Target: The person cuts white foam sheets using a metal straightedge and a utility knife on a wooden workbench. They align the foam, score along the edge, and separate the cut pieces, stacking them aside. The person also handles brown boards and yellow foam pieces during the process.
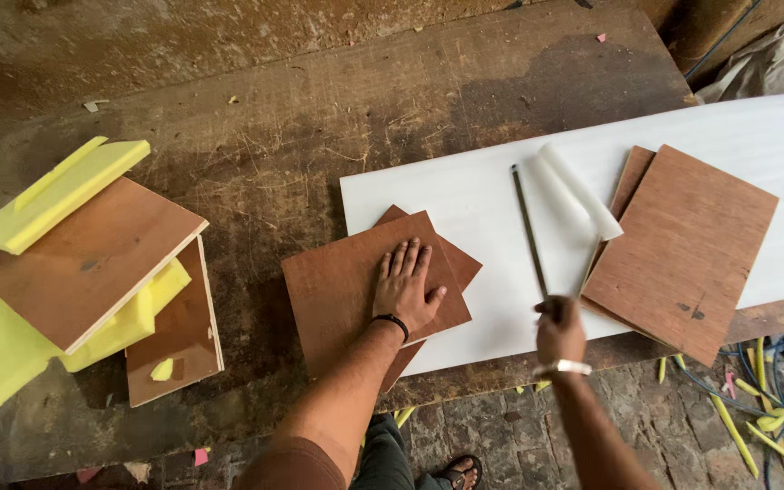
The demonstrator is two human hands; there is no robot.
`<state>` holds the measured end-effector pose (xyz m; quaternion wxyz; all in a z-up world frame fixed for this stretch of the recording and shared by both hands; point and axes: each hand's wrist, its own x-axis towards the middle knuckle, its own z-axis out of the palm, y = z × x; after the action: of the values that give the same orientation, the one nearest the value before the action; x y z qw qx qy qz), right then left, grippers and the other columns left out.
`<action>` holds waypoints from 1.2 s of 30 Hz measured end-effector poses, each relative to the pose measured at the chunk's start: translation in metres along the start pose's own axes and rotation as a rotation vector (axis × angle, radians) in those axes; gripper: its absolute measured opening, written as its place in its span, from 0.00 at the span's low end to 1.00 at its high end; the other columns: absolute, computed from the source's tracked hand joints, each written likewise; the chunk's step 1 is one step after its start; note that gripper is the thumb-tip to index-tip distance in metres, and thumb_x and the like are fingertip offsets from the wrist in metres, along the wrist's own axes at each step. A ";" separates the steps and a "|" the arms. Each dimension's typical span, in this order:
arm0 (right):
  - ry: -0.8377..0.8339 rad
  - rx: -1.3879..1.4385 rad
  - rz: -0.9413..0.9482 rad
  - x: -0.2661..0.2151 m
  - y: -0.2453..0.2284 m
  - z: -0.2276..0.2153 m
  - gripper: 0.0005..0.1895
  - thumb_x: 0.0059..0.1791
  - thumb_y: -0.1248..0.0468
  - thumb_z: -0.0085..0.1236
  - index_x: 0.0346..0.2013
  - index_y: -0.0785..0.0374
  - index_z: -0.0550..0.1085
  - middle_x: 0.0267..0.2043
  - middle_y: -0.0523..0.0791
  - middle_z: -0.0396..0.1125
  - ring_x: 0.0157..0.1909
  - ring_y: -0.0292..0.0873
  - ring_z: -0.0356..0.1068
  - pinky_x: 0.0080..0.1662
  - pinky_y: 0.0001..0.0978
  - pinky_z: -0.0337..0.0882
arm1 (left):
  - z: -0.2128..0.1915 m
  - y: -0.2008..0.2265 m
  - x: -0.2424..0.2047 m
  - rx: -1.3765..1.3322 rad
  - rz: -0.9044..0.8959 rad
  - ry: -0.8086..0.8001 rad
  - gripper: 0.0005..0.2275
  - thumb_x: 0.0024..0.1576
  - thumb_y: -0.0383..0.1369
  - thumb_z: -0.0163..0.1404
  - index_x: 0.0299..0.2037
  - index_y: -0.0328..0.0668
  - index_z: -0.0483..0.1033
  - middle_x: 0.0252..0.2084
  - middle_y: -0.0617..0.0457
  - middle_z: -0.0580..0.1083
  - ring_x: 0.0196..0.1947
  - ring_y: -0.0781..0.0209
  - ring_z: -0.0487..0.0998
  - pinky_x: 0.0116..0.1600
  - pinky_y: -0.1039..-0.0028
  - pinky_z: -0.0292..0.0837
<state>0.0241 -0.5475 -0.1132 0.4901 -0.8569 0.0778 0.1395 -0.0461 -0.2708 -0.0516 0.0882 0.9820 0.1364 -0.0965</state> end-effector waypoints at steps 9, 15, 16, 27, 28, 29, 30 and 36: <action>0.190 -0.444 0.001 0.121 -0.048 -0.041 0.54 0.41 0.52 0.74 0.76 0.54 0.54 0.53 0.57 0.72 0.50 0.58 0.73 0.51 0.52 0.73 | -0.002 0.000 -0.001 -0.037 0.012 0.012 0.37 0.61 0.54 0.42 0.76 0.46 0.44 0.79 0.46 0.41 0.78 0.50 0.40 0.78 0.53 0.32; 0.167 -0.456 0.103 0.173 -0.020 -0.053 0.37 0.42 0.49 0.74 0.63 0.52 0.70 0.52 0.50 0.73 0.50 0.53 0.74 0.52 0.49 0.73 | -0.006 0.000 -0.003 -0.052 0.010 -0.003 0.37 0.61 0.54 0.41 0.76 0.46 0.44 0.79 0.46 0.41 0.78 0.50 0.39 0.78 0.54 0.30; 0.213 -0.518 0.076 0.176 -0.019 -0.055 0.34 0.45 0.48 0.72 0.62 0.54 0.71 0.50 0.52 0.74 0.49 0.55 0.74 0.50 0.50 0.73 | -0.006 0.000 -0.002 -0.052 0.010 -0.007 0.37 0.61 0.54 0.41 0.76 0.46 0.43 0.79 0.46 0.41 0.78 0.50 0.39 0.78 0.54 0.30; 0.096 -0.503 -0.035 0.200 -0.069 -0.068 0.46 0.42 0.46 0.74 0.70 0.50 0.65 0.52 0.52 0.72 0.48 0.53 0.73 0.47 0.48 0.74 | -0.009 0.001 -0.003 -0.054 0.014 -0.033 0.37 0.61 0.54 0.42 0.76 0.45 0.43 0.79 0.45 0.40 0.78 0.49 0.39 0.77 0.53 0.30; 0.072 -0.473 0.004 0.203 -0.070 -0.067 0.46 0.42 0.47 0.73 0.71 0.51 0.64 0.53 0.52 0.72 0.48 0.52 0.74 0.48 0.48 0.74 | -0.009 0.001 -0.004 -0.057 0.014 -0.032 0.37 0.61 0.54 0.42 0.76 0.45 0.43 0.79 0.45 0.41 0.78 0.49 0.39 0.78 0.53 0.30; 0.046 -0.445 0.039 0.207 -0.071 -0.066 0.46 0.42 0.48 0.73 0.71 0.52 0.63 0.54 0.52 0.72 0.48 0.52 0.75 0.49 0.47 0.75 | -0.010 0.001 -0.004 -0.062 0.012 -0.029 0.37 0.61 0.54 0.42 0.76 0.45 0.43 0.79 0.45 0.41 0.78 0.49 0.39 0.78 0.53 0.30; 0.021 -0.417 0.075 0.211 -0.071 -0.064 0.46 0.43 0.49 0.72 0.72 0.52 0.63 0.55 0.52 0.72 0.49 0.52 0.76 0.50 0.46 0.75 | -0.010 0.001 -0.004 -0.067 0.010 -0.027 0.37 0.61 0.54 0.42 0.76 0.45 0.44 0.79 0.46 0.41 0.78 0.49 0.39 0.78 0.53 0.30; 0.205 -0.597 -0.073 0.216 -0.066 -0.059 0.40 0.40 0.53 0.75 0.64 0.56 0.70 0.54 0.54 0.71 0.51 0.57 0.72 0.48 0.50 0.72 | -0.011 0.001 -0.004 -0.064 0.005 -0.031 0.37 0.60 0.54 0.43 0.76 0.45 0.44 0.79 0.45 0.41 0.78 0.50 0.39 0.78 0.53 0.30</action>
<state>0.2564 -0.5641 -0.0993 0.2110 -0.9748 0.0518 0.0513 -0.0478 -0.2707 -0.0398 0.1221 0.9773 0.1356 -0.1072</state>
